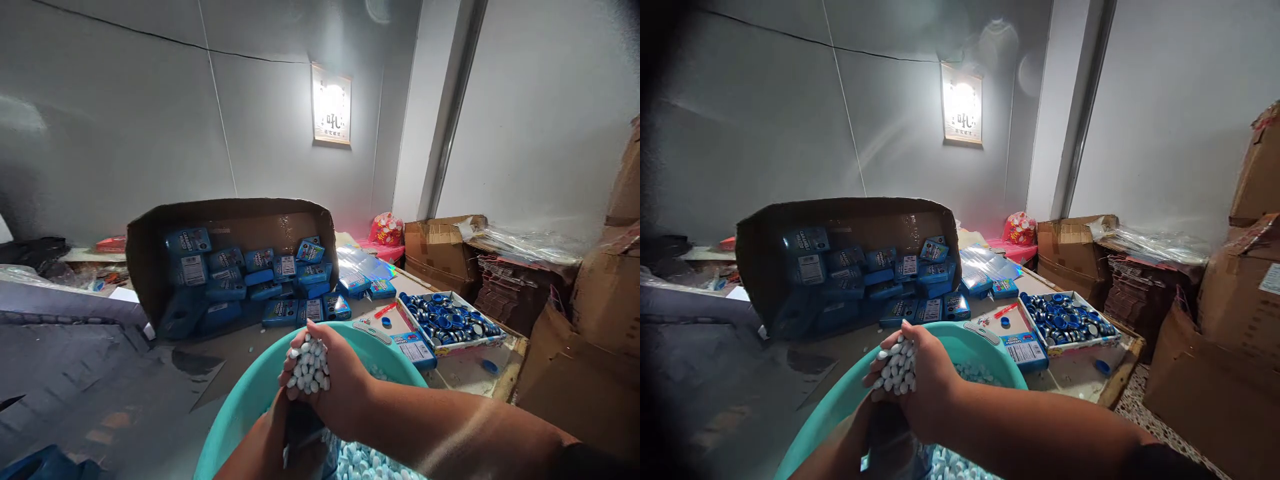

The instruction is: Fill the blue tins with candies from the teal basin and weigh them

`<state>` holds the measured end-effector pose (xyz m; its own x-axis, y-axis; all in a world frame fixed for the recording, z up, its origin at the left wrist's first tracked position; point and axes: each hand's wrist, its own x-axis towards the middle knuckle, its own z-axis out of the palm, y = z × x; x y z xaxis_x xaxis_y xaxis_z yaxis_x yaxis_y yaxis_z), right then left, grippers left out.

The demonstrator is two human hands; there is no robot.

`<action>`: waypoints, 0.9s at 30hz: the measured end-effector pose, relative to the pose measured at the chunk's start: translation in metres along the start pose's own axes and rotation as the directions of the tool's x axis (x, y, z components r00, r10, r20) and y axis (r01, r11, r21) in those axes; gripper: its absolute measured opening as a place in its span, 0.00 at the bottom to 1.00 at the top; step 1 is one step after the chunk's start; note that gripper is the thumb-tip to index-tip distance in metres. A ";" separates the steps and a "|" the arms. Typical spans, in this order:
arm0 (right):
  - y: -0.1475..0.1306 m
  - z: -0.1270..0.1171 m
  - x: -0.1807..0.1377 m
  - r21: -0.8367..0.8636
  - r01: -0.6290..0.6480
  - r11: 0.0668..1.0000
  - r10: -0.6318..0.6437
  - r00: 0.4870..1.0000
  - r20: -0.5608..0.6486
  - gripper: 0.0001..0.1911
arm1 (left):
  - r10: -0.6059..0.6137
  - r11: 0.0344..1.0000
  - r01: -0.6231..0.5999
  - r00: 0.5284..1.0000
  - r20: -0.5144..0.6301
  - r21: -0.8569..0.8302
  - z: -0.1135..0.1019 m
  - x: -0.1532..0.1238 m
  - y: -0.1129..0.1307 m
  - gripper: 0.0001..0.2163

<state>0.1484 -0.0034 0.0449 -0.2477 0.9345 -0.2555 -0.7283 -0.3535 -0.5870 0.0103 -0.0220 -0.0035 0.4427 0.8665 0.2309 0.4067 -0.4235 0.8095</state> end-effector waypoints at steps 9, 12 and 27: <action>0.002 0.000 0.000 -0.022 0.061 0.998 -0.062 0.998 -0.027 0.15 | -0.045 0.999 0.045 0.999 -0.027 -0.009 -0.002 0.000 -0.007 0.15; 0.004 0.000 0.000 -0.046 0.073 0.996 -0.075 0.996 -0.042 0.15 | -0.066 0.998 0.065 0.998 -0.024 -0.019 0.002 0.006 -0.012 0.16; 0.006 0.000 -0.003 -0.046 0.069 0.997 -0.070 0.998 -0.005 0.16 | -0.050 0.996 0.052 0.998 0.023 -0.079 0.010 0.008 -0.015 0.18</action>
<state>0.1447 -0.0078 0.0427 -0.1932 0.9567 -0.2178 -0.7135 -0.2894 -0.6381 0.0157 -0.0113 -0.0191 0.4404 0.8801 0.1774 0.3646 -0.3559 0.8604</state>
